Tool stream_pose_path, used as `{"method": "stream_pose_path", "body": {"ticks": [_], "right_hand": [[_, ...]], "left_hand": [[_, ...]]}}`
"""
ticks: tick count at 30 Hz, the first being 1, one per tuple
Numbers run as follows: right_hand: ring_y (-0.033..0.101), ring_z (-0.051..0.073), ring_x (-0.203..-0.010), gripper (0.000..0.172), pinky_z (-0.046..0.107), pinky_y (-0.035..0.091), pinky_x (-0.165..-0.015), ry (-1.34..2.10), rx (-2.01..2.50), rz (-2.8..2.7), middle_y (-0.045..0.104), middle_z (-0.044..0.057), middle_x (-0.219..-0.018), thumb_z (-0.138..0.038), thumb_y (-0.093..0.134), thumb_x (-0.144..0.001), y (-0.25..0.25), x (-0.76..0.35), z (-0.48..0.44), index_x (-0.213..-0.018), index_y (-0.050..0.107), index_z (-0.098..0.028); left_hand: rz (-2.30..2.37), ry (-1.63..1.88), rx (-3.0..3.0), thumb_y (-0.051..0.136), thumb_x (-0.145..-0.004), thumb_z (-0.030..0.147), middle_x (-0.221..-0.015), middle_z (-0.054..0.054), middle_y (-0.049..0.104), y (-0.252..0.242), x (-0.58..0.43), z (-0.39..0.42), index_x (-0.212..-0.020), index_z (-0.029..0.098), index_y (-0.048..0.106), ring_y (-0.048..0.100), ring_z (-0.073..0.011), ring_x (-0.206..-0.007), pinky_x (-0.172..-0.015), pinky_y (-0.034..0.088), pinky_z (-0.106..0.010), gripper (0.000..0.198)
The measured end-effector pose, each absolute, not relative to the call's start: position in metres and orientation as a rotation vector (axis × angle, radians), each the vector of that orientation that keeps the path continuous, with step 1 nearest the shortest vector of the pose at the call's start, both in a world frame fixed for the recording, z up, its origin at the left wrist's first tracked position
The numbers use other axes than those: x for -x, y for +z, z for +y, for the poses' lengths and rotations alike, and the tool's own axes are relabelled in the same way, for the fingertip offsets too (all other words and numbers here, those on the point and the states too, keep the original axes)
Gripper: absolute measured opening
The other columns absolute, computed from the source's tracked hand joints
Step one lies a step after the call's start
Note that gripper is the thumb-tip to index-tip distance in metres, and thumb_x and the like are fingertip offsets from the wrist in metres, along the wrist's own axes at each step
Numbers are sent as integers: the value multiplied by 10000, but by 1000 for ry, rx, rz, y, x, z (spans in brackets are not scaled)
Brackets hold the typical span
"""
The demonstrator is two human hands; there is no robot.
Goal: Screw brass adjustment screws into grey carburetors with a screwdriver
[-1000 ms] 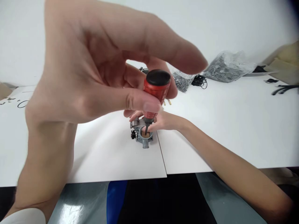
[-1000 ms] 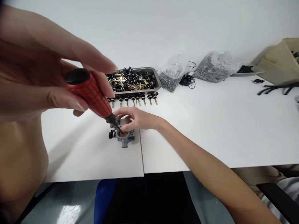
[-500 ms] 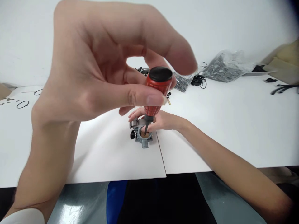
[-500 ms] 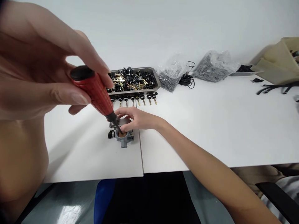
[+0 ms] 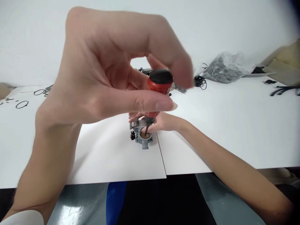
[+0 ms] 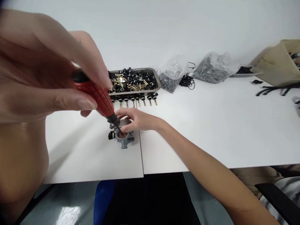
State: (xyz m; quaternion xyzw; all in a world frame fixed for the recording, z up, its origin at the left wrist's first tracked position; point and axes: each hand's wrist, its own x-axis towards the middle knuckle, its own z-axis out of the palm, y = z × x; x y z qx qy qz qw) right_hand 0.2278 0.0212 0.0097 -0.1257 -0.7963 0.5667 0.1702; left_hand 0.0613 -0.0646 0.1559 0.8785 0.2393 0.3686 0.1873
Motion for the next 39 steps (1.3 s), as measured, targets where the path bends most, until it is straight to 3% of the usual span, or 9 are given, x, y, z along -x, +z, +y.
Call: {"method": "stream_pose_path", "body": {"ticks": [5,11,15,18,23,26,30,37,39], "right_hand": [[597,209,-1106,418,348,501,-949,1629,292,-2247,597,94,-1272,-181,699,-788,10,-228,23,-1198,619,-163],[594,212,-1127,430,338,500,-951,1606,300,-2280,607,87,-1273,-178,699,-779,7,-228,26,-1201,617,-172],[583,215,-1155,414,333,497,-962,1613,285,-2264,591,89,-1297,-196,699,-793,6,-228,27,-1198,617,-173],[582,217,-1158,416,326,497,-956,1607,256,-2286,605,86,-1273,-178,687,-796,8,-229,27,-1206,617,-177],[588,210,-1147,422,334,493,-968,1609,330,-2286,594,82,-1302,-161,681,-791,12,-229,23,-1208,614,-180],[606,202,-1096,395,325,511,-925,1622,327,-2267,610,86,-1262,-179,692,-787,10,-228,23,-1175,621,-170],[597,214,-1102,416,326,514,-900,1613,273,-2266,616,85,-1231,-188,703,-770,7,-228,26,-1178,626,-174],[570,227,-1166,414,356,497,-961,1627,299,-2273,600,86,-1270,-169,685,-791,9,-227,24,-1200,617,-186],[578,222,-1149,411,360,497,-966,1629,296,-2261,611,86,-1244,-187,692,-796,8,-227,24,-1199,614,-184]], "left_hand": [[502,868,-2432,509,-794,702,-968,-79,654,153,-47,-62,-1137,118,610,656,-145,-815,-451,492,-213,685],[643,973,-2445,179,-850,731,-734,-46,615,163,-62,-63,-1158,126,630,642,-138,-688,-400,477,-215,815],[657,1050,-2356,362,-866,681,-762,-19,647,162,-66,-64,-1171,151,624,656,-111,-718,-430,497,-172,665],[589,981,-2331,478,-843,657,-842,-82,686,160,-61,-64,-1226,90,590,666,-142,-732,-414,486,-184,693],[745,1000,-2341,171,-867,686,-684,-58,644,163,-65,-59,-1308,65,545,633,-122,-558,-384,439,-191,849],[645,1067,-2413,252,-882,657,-708,-42,644,159,-64,-58,-1264,101,593,643,-99,-581,-432,464,-175,756],[589,1073,-2454,398,-866,638,-937,-75,681,153,-54,-59,-1145,99,642,688,-157,-769,-511,541,-223,655],[865,1035,-2422,411,-864,639,-685,-20,634,162,-66,-63,-676,138,588,577,-64,-593,-452,450,-204,564],[886,1056,-2413,423,-841,668,-658,0,627,163,-68,-63,-656,154,585,564,-50,-579,-473,460,-205,570]]}}
